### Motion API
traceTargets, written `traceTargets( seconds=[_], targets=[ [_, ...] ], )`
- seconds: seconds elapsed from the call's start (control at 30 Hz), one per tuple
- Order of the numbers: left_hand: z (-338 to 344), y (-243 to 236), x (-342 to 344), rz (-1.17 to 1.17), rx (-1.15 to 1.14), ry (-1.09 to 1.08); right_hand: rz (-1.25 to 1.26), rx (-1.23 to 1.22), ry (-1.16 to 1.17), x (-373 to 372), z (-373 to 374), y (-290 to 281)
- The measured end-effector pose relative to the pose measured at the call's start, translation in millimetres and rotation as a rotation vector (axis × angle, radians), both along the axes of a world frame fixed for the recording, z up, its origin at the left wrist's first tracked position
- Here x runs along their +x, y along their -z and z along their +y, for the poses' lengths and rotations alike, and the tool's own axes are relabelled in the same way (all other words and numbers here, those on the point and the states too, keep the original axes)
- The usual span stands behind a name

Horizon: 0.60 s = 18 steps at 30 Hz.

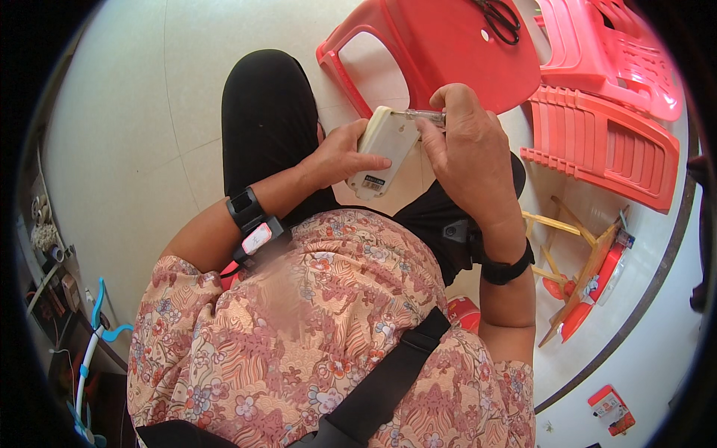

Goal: The person sits on the floor and uses a screwdriver to open a white plastic device, removes the cover, and manipulates internal components. They then reassemble the device and place the screwdriver in a bucket.

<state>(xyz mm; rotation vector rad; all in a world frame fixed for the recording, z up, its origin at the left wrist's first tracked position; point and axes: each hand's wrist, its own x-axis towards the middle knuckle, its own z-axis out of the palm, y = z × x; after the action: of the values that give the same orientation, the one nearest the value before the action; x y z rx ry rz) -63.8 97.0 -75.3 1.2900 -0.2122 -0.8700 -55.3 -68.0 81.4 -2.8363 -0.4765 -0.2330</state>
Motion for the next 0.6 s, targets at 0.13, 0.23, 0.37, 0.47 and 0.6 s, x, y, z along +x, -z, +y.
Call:
traceTargets(
  seconds=[0.13,0.23,0.37,0.47,0.6],
  targets=[
    [-0.4,1.2,-1.0,-0.027,0.014,0.021,0.195,-0.122,0.1,-4.2,2.1,-4.2],
    [-0.5,2.1,-1.8,-0.029,0.0,0.004,0.349,-0.261,0.194,-6.2,3.5,-7.3],
    [-0.4,2.0,-0.6,-0.026,0.011,0.013,0.105,-0.17,0.051,-2.9,2.1,-3.0],
    [0.0,0.6,-0.7,0.001,-0.011,0.009,-0.019,-0.058,-0.045,-1.5,-0.2,1.1],
    [-0.2,-0.6,0.3,-0.011,-0.014,0.018,0.095,-0.164,0.031,-5.0,1.1,1.6]
  ],
)
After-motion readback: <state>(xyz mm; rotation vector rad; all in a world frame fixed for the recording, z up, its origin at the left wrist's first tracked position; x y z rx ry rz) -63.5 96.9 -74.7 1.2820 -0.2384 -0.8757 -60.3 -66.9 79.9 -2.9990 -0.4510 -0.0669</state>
